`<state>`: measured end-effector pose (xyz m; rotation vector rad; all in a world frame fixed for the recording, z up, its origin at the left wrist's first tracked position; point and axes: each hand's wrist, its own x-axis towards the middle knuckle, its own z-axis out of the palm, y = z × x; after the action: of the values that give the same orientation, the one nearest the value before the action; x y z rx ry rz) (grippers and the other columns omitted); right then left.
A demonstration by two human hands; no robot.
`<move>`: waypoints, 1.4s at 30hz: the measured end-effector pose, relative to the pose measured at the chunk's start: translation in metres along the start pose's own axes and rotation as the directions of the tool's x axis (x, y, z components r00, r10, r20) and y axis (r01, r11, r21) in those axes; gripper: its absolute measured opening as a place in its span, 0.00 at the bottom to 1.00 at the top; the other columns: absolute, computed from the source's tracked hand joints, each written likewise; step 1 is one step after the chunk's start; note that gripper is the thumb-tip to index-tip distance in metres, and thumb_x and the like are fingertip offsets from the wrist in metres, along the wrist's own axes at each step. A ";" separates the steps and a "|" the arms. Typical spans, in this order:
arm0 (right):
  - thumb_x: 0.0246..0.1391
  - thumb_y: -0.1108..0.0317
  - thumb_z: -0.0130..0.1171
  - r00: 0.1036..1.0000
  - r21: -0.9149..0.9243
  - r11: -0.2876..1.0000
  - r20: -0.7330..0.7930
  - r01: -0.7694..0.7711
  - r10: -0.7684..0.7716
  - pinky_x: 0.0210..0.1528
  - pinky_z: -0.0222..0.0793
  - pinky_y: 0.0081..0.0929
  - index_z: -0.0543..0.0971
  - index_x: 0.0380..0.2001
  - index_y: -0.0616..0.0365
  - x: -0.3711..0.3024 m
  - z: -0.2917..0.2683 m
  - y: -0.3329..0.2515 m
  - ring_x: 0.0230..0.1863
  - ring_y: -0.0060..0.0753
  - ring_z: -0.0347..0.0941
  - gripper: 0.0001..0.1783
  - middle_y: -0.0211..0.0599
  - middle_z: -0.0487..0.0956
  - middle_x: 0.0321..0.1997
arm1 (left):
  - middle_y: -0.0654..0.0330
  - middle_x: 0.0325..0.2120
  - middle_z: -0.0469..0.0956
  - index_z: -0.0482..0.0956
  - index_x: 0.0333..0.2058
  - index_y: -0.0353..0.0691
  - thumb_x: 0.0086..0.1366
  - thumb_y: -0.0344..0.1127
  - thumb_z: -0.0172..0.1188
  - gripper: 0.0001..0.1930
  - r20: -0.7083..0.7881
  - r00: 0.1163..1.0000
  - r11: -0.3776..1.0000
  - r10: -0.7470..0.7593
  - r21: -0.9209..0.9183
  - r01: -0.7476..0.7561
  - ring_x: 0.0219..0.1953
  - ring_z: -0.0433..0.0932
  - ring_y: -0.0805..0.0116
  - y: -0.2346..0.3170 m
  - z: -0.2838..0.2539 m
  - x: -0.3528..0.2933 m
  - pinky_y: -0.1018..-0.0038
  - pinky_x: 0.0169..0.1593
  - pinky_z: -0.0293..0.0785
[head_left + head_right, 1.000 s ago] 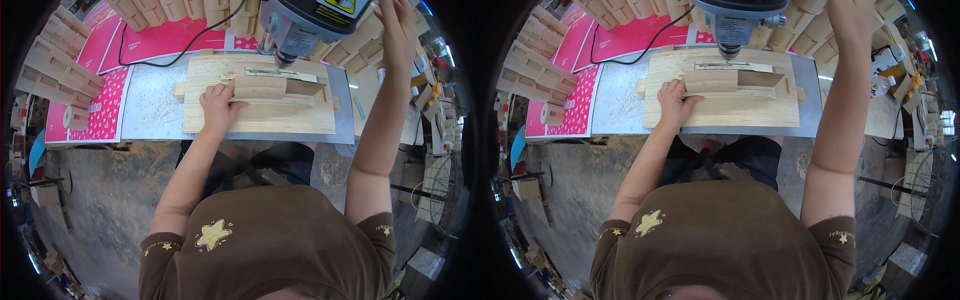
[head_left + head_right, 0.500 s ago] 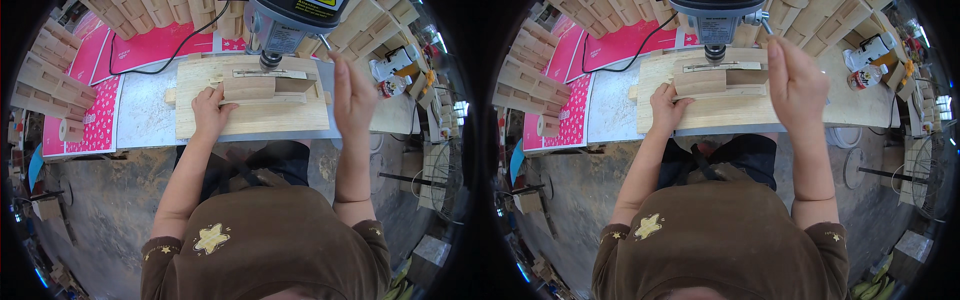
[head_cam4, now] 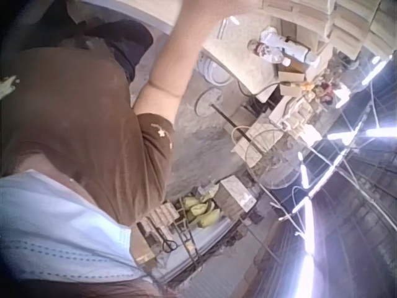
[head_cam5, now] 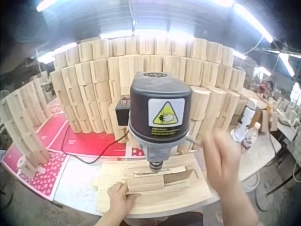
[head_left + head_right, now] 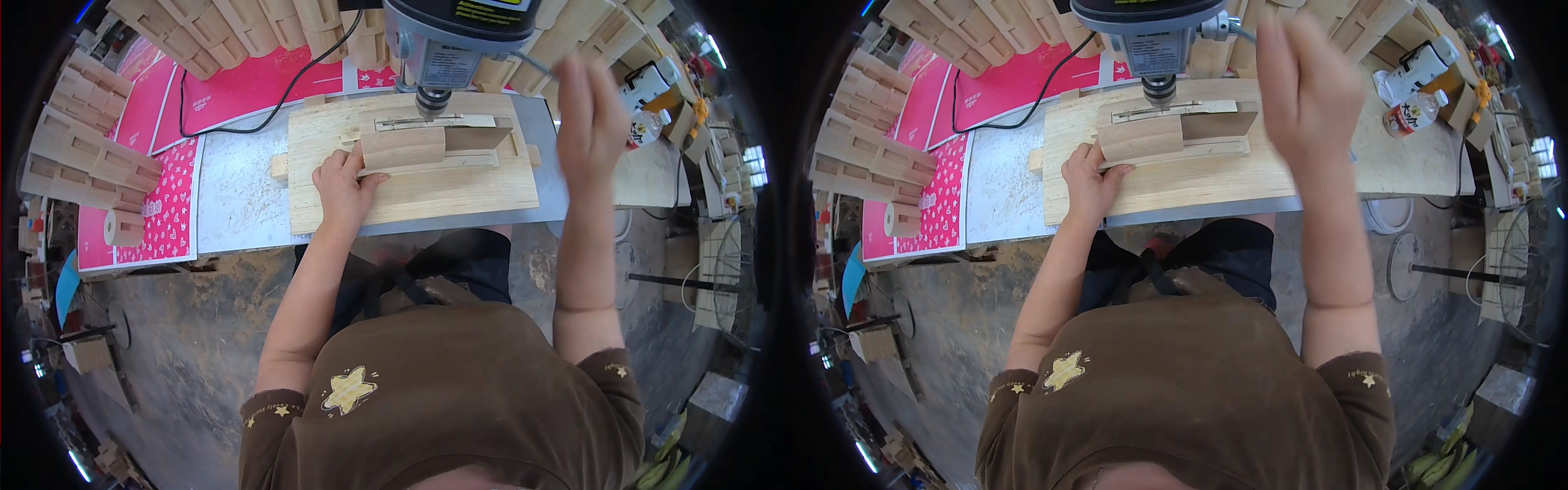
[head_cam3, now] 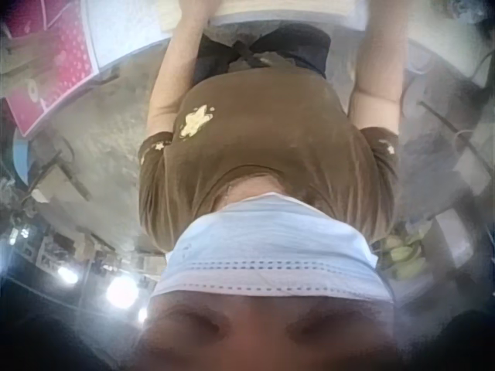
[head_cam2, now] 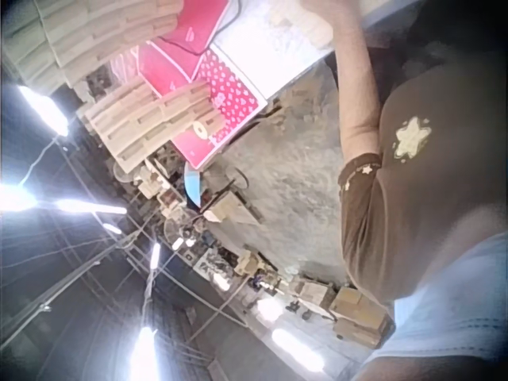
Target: Using a drill press to bore holes into wooden blocks.
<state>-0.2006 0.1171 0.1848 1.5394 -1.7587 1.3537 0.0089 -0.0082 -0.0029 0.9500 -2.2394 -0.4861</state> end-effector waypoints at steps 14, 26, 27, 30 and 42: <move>0.59 0.66 0.51 0.983 -0.049 0.996 0.165 -0.075 0.082 0.23 0.52 0.16 0.78 0.31 0.64 0.045 -0.009 0.017 0.20 0.13 0.58 0.12 0.23 0.63 0.15 | 0.65 0.28 0.70 0.74 0.50 0.48 0.43 0.44 0.69 0.32 0.060 0.998 0.999 0.025 0.039 -0.028 0.36 0.69 0.64 0.027 0.020 0.007 0.63 0.44 0.54; 0.53 0.76 0.54 0.994 0.191 0.981 -0.108 0.032 -0.011 0.29 0.62 0.25 0.77 0.31 0.64 -0.085 0.057 0.042 0.25 0.34 0.68 0.04 0.39 0.75 0.26 | 0.65 0.25 0.69 0.73 0.52 0.51 0.44 0.43 0.69 0.32 0.045 0.998 0.999 0.037 -0.004 -0.037 0.34 0.69 0.65 0.030 0.023 0.011 0.65 0.42 0.54; 0.53 0.76 0.54 0.995 0.178 0.983 -0.095 0.048 -0.031 0.29 0.62 0.25 0.76 0.31 0.64 -0.086 0.057 0.044 0.25 0.34 0.68 0.04 0.39 0.75 0.26 | 0.65 0.25 0.69 0.73 0.52 0.51 0.44 0.43 0.69 0.32 0.043 0.998 0.999 0.034 -0.005 -0.033 0.34 0.69 0.65 0.030 0.023 0.010 0.65 0.42 0.54; 0.52 0.76 0.54 0.994 0.144 0.986 -0.077 0.086 -0.076 0.29 0.62 0.25 0.76 0.31 0.64 -0.083 0.055 0.045 0.26 0.34 0.68 0.04 0.39 0.75 0.27 | 0.66 0.23 0.69 0.74 0.50 0.48 0.45 0.43 0.69 0.30 -0.012 0.998 0.998 0.064 0.023 -0.064 0.32 0.68 0.67 0.028 0.021 0.010 0.67 0.40 0.54; 0.50 0.77 0.54 0.982 0.156 0.987 -0.186 0.023 0.007 0.24 0.60 0.27 0.76 0.25 0.61 -0.066 0.036 0.033 0.21 0.30 0.65 0.03 0.36 0.72 0.20 | 0.64 0.26 0.69 0.74 0.51 0.51 0.44 0.42 0.69 0.31 0.038 0.999 1.000 0.023 -0.005 -0.023 0.35 0.69 0.65 0.030 0.022 0.008 0.64 0.43 0.55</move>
<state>-0.2021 0.1152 0.1026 1.4440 -1.5624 1.6104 -0.0256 0.0081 0.0012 0.9190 -2.2801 -0.5030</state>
